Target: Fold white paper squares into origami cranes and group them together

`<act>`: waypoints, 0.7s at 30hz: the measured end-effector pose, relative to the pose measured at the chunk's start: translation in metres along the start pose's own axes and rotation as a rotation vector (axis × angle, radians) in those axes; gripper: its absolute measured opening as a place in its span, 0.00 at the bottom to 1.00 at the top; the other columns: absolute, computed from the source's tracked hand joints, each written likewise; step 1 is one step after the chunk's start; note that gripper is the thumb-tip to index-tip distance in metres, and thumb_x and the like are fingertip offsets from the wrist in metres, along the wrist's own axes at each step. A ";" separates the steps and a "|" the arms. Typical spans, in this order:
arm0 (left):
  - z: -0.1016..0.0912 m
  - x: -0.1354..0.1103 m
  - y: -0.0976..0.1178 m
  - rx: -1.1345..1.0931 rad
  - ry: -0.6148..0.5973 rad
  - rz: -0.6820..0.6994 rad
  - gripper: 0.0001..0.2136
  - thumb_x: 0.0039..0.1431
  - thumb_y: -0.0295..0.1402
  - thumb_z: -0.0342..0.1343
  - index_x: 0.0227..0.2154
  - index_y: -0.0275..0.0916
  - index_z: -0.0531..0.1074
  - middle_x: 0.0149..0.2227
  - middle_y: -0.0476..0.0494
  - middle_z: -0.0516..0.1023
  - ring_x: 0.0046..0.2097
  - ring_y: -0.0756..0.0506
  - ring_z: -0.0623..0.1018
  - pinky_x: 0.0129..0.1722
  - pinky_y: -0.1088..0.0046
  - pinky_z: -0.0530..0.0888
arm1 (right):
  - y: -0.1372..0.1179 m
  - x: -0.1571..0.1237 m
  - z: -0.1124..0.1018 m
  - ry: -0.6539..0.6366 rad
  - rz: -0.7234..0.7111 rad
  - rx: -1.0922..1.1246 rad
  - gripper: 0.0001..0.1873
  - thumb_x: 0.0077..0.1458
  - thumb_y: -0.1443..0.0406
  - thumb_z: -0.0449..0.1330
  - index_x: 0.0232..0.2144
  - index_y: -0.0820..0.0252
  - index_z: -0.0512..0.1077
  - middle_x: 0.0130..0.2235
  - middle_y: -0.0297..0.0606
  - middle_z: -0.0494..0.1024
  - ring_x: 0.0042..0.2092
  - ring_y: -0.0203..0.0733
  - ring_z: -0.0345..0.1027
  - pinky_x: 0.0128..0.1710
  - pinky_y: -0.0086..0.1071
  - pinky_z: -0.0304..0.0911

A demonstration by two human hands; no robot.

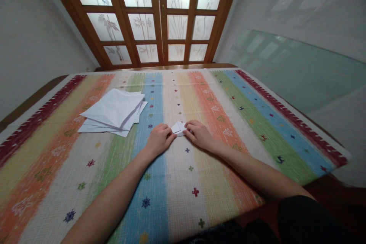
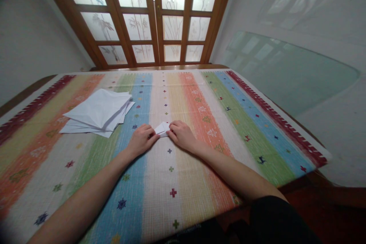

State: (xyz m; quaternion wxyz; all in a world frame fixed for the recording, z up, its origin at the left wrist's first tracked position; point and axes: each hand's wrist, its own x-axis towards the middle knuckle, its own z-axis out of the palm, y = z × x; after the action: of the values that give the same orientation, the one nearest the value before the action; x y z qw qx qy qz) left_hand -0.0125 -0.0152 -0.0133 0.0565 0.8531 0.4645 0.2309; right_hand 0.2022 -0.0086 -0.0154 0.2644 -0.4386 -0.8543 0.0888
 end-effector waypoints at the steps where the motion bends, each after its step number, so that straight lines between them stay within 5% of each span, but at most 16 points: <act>1: 0.000 0.000 0.001 0.029 -0.006 -0.013 0.13 0.62 0.37 0.54 0.23 0.38 0.72 0.27 0.44 0.72 0.34 0.45 0.71 0.36 0.67 0.68 | -0.001 0.001 0.001 -0.004 0.032 -0.001 0.10 0.61 0.64 0.55 0.29 0.61 0.71 0.41 0.45 0.76 0.43 0.45 0.69 0.45 0.40 0.65; 7: 0.001 0.001 0.007 0.167 -0.011 -0.092 0.10 0.61 0.38 0.54 0.28 0.38 0.73 0.35 0.39 0.74 0.41 0.39 0.72 0.40 0.61 0.69 | -0.003 0.001 0.006 0.016 0.124 -0.104 0.08 0.60 0.63 0.57 0.37 0.62 0.71 0.51 0.53 0.70 0.53 0.54 0.64 0.51 0.50 0.62; 10: 0.002 0.000 0.010 0.174 -0.013 -0.171 0.12 0.61 0.39 0.54 0.42 0.37 0.73 0.49 0.32 0.73 0.54 0.33 0.69 0.50 0.51 0.67 | -0.003 0.000 0.007 0.034 0.034 -0.166 0.15 0.61 0.63 0.55 0.49 0.61 0.69 0.61 0.54 0.62 0.63 0.57 0.53 0.59 0.55 0.54; 14: 0.005 -0.002 0.010 0.248 -0.112 -0.187 0.23 0.65 0.40 0.48 0.61 0.42 0.61 0.66 0.32 0.57 0.67 0.27 0.52 0.60 0.36 0.52 | -0.004 0.005 0.010 -0.147 -0.095 -0.187 0.28 0.64 0.61 0.50 0.63 0.66 0.56 0.67 0.53 0.52 0.69 0.54 0.41 0.65 0.53 0.44; 17: 0.006 -0.003 0.008 0.287 -0.182 -0.181 0.24 0.66 0.41 0.44 0.64 0.43 0.58 0.68 0.33 0.54 0.68 0.26 0.49 0.60 0.34 0.47 | -0.004 0.010 0.013 -0.298 -0.090 -0.180 0.30 0.66 0.59 0.45 0.65 0.67 0.52 0.67 0.53 0.54 0.68 0.52 0.45 0.65 0.51 0.46; 21: 0.005 -0.004 0.004 0.313 -0.219 -0.187 0.24 0.67 0.42 0.43 0.64 0.43 0.57 0.68 0.33 0.52 0.68 0.26 0.49 0.60 0.33 0.47 | 0.004 0.008 0.012 -0.325 -0.049 -0.173 0.31 0.66 0.55 0.45 0.66 0.63 0.52 0.67 0.50 0.54 0.68 0.52 0.45 0.65 0.54 0.45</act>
State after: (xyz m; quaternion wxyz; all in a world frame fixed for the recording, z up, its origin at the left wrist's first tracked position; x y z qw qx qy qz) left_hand -0.0087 -0.0203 -0.0182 -0.0052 0.8245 0.5631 0.0558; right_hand 0.1948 0.0007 -0.0238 0.0866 -0.4188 -0.9005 0.0784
